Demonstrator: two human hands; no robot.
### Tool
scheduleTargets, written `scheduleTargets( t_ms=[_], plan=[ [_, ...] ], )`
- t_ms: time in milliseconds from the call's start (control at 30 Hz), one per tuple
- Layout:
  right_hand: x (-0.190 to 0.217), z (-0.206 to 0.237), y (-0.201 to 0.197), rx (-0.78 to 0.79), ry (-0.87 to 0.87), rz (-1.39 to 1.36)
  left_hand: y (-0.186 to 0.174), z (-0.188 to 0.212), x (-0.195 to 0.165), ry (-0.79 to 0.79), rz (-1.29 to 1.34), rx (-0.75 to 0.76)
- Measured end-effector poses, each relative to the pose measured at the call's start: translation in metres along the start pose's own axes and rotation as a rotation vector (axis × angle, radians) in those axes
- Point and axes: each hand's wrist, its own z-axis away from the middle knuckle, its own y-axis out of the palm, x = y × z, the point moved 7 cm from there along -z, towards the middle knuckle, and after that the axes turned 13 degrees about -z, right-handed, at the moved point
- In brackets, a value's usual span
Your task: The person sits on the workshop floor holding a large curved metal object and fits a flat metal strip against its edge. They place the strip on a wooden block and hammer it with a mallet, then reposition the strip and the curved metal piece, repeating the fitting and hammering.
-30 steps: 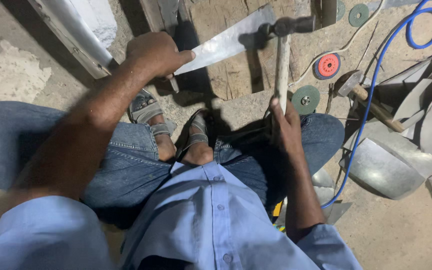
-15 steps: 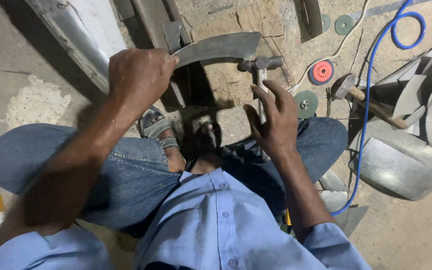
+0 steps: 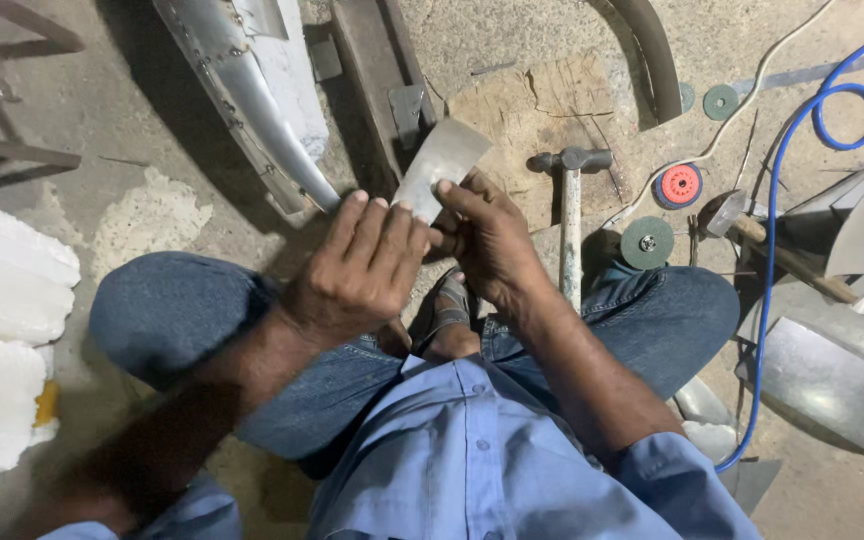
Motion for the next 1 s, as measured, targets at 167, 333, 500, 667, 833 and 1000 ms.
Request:
scheduleTargets(
  t_ms=[167,333,500,667,833,1000],
  plan=[
    [-0.007,0.008,-0.006,0.055,-0.054,0.191,-0.003,0.031,-0.01,-0.212,0.512,0.233],
    [-0.005,0.02,-0.018,0.073,-0.062,0.577,0.031,0.05,0.011,-0.366,0.706,0.407],
    [-0.021,0.032,-0.013,0.295,-0.007,0.531,0.078,0.057,0.025,-0.882,1.371,0.661],
    [-0.033,0.037,-0.019,0.338,0.026,0.636,0.091,0.049,0.008,-0.993,1.636,0.564],
    [-0.028,0.036,-0.02,0.226,-0.088,0.808,0.107,0.058,-0.002,-1.131,1.625,0.537],
    [-0.037,0.028,-0.004,0.192,-0.178,1.043,0.117,0.077,-0.003,-1.214,1.547,0.651]
  ],
)
